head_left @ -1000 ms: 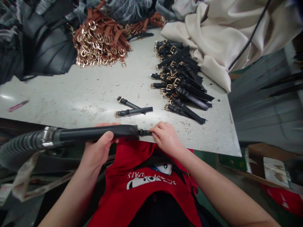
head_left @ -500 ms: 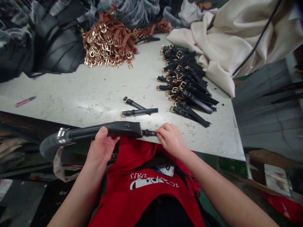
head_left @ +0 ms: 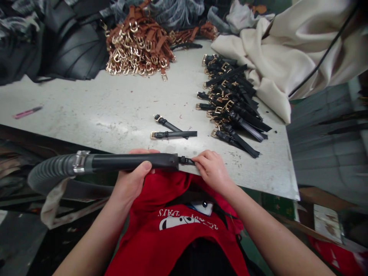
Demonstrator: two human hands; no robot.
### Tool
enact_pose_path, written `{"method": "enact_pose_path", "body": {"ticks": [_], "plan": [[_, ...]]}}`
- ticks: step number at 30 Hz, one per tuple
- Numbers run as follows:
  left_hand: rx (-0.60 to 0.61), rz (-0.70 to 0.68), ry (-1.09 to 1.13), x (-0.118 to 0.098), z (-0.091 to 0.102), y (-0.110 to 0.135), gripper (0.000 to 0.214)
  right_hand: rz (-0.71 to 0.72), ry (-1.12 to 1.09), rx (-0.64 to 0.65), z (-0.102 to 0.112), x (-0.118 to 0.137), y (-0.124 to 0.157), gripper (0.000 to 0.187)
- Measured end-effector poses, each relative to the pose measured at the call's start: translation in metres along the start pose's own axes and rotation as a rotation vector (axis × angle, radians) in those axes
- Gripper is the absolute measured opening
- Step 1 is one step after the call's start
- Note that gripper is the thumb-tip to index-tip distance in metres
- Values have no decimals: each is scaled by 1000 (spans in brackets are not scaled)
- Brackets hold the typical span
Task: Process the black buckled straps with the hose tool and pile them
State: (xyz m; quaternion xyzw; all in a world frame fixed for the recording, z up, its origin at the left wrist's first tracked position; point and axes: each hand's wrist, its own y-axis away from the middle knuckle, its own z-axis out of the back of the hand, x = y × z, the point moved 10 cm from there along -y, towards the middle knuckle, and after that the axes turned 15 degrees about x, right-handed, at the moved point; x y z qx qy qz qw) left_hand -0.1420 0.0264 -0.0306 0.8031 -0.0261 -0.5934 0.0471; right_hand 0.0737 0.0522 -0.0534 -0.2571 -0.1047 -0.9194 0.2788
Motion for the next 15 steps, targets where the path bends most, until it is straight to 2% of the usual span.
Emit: {"method": "enact_pose_path", "body": {"ticks": [4,8,10,12,15], "plan": [[51,-4,-31,0,-8,-3,28,-12,14,-7,0,-1,0,23],[-87,-71,-31,-23,21,-1,27,-15,21,7,0,0,1,23],[-100,-132,-59,-37,26,3,24,-18,27,2,0,0,1,23],[-32,-148,-114,-42,13,3,22,-17,29,-6,0,0,1,22],[139,-116,-248,-32,-28,-4,22,-11,29,-23,1,0,1,20]]}}
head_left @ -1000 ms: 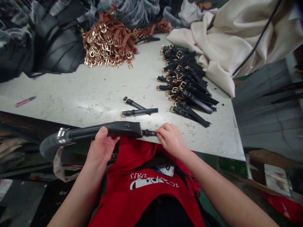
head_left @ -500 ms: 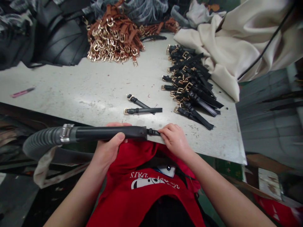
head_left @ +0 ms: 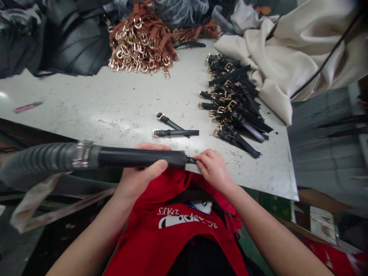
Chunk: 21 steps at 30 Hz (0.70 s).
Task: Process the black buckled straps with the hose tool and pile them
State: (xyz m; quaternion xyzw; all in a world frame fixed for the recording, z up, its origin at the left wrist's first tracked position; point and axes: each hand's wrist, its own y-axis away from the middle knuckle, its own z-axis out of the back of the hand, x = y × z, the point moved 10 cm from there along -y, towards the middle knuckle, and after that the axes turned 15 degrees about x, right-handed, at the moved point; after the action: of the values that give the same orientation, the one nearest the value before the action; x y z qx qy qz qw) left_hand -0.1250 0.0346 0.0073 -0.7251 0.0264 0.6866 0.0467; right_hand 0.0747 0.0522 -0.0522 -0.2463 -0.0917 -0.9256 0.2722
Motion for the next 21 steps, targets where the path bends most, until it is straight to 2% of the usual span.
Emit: {"method": "enact_pose_path", "body": {"ticks": [2,4,8,12,14,17,18,21], "plan": [[111,19,-97,3,-25,-10,24,-13,-14,-24,2,-1,1,21],[172,32,-171,4,-38,-18,24,-33,-42,-49,3,-2,2,25],[130,26,-220,-4,-38,-26,20,-35,-73,-47,2,-2,1,34],[156,35,-218,-4,-47,-30,21,-40,-42,-36,2,-1,0,36],[71,79,-68,5,-32,-29,20,-52,-16,-16,1,-1,0,35],[-234,97,224,15,21,-15,27,-68,29,16,-1,2,-2,33],[-294,95,277,16,36,-9,30,-72,42,20,-1,3,-3,33],[-369,95,365,17,68,7,39,-83,75,23,-1,4,-3,32]]}}
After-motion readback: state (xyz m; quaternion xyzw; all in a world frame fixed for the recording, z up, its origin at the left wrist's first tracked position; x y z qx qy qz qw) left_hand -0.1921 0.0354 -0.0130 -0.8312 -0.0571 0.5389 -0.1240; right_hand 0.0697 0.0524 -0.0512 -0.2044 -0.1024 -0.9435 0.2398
